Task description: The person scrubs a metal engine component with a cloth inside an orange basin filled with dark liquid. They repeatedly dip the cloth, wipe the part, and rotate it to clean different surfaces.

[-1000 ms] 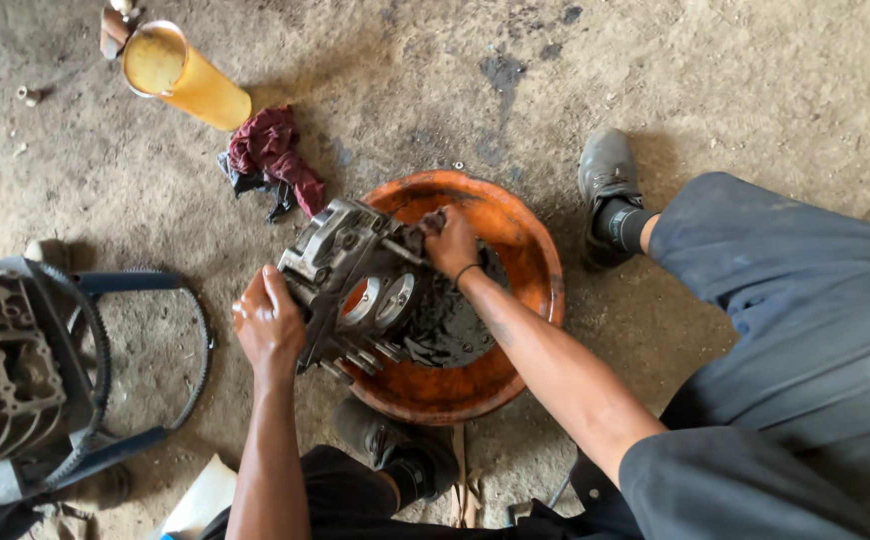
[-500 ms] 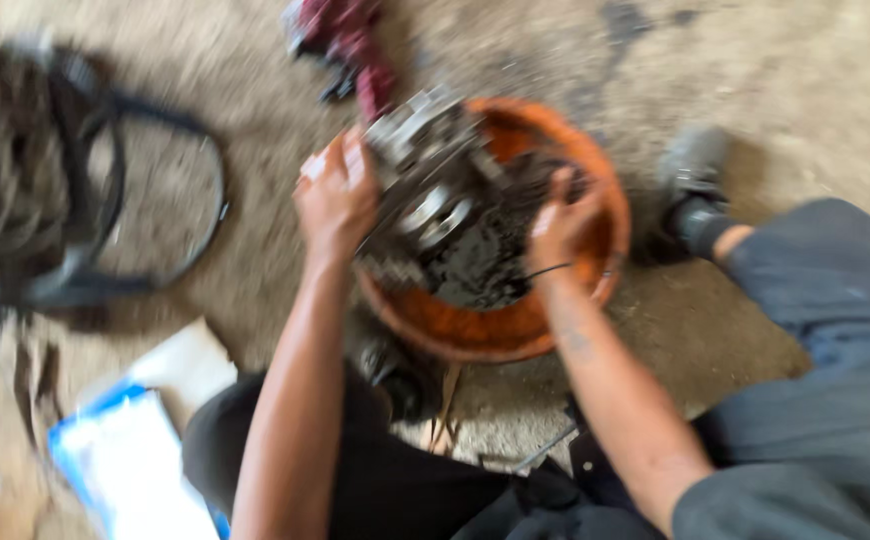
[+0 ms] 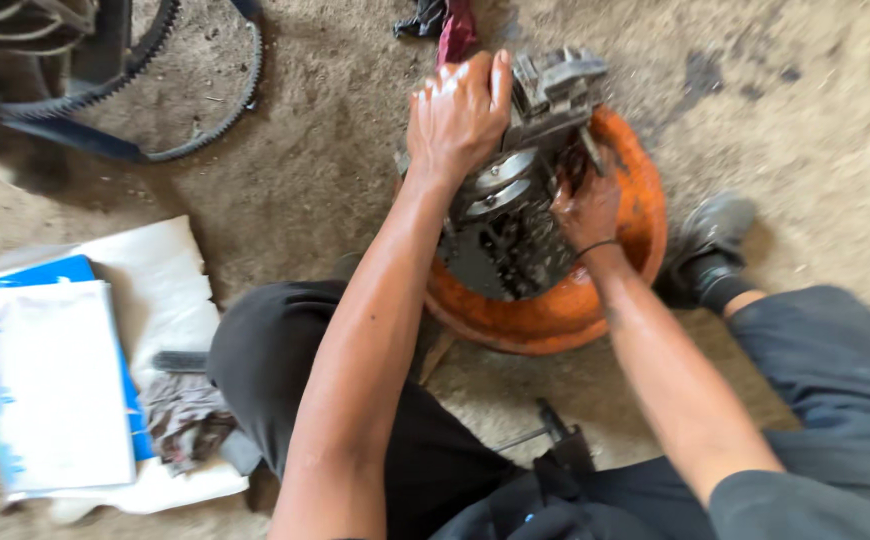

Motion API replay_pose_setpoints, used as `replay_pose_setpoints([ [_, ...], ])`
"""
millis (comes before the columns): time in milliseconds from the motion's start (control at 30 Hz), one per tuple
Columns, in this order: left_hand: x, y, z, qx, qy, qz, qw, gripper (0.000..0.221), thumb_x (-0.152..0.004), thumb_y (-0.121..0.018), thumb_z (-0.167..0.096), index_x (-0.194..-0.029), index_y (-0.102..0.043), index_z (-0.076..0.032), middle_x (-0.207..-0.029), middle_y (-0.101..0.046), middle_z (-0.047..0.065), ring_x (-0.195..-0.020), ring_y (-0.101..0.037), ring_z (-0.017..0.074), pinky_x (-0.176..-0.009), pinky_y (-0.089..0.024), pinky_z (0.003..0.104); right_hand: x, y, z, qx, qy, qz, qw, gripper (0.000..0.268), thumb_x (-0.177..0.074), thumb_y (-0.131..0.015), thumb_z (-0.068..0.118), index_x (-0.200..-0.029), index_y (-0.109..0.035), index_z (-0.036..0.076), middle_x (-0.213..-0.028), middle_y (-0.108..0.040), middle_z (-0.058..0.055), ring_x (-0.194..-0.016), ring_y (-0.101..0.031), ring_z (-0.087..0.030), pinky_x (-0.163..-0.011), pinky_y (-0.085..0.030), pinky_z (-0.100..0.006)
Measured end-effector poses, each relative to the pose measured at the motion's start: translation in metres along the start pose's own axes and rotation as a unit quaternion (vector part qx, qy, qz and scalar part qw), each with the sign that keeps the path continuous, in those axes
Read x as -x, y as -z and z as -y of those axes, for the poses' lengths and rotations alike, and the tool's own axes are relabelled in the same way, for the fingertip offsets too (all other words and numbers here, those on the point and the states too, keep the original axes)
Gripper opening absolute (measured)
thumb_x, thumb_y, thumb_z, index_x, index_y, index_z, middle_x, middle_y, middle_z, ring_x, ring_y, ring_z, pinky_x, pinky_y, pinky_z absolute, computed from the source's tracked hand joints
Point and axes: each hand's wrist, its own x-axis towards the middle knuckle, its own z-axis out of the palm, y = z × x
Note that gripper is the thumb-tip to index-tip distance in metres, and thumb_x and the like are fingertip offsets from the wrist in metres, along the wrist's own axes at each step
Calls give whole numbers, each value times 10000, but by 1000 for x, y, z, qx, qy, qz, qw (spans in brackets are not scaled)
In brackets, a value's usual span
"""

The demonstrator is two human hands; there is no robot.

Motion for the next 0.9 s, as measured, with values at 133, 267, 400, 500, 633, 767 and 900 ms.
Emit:
replay_pose_setpoints([
  [133,2,-2,1,15,-9,-30,999,357,-1024,-492,-402,-907,-686,-127,-825,-710,232,-748,-699,451,-660,-535,588,-5,-13,-14,9,-60,-16,998,472,-887,-788,91,-1306,-606,-29,-1136,-681,-232,-1005,-635,-412,-901,-488,-479],
  [267,4,-8,4,20,-12,-43,999,344,-1018,-521,-381,-867,-683,-118,-793,-706,226,-696,-693,442,-629,-535,578,-12,-9,-38,-240,-215,36,946,471,-904,-769,127,-1331,-630,-14,-1202,-703,-146,-1072,-661,-251,-927,-532,-364],
  [400,5,-11,5,7,-29,-92,995,383,-1012,-540,-383,-797,-675,-96,-744,-691,225,-654,-680,438,-597,-531,567,-24,-18,-59,-434,-347,102,826,452,-875,-755,74,-1304,-643,-14,-1177,-683,-97,-1007,-676,-193,-873,-578,-345],
  [500,4,-9,6,33,-23,-93,995,395,-1006,-534,-382,-780,-680,-94,-735,-687,232,-643,-677,438,-597,-533,563,-7,-42,-56,-421,-235,-27,876,581,-849,-738,90,-1369,-483,40,-1258,-668,-91,-1155,-627,-267,-1005,-518,-458],
  [633,5,-3,4,55,12,-47,997,406,-1003,-525,-394,-791,-702,-96,-770,-699,254,-673,-689,446,-626,-542,563,24,-50,-54,219,26,-56,974,690,-651,-761,94,-1291,-547,-49,-1297,-607,-317,-1290,-392,-565,-1091,-233,-700],
  [767,4,2,0,52,19,-30,998,432,-1013,-513,-410,-800,-709,-88,-804,-707,266,-703,-702,445,-662,-556,552,26,-53,-69,192,-33,49,980,657,-745,-701,103,-1370,-547,-27,-1288,-619,-260,-1371,-380,-531,-1211,-175,-699],
  [900,3,-8,-3,56,12,-16,998,419,-1007,-513,-399,-811,-705,-83,-784,-713,247,-683,-705,431,-642,-550,554,21,-58,-84,192,-100,4,976,694,-827,-816,216,-1369,-529,-109,-1204,-613,-348,-1162,-444,-575,-1068,-187,-762],
])
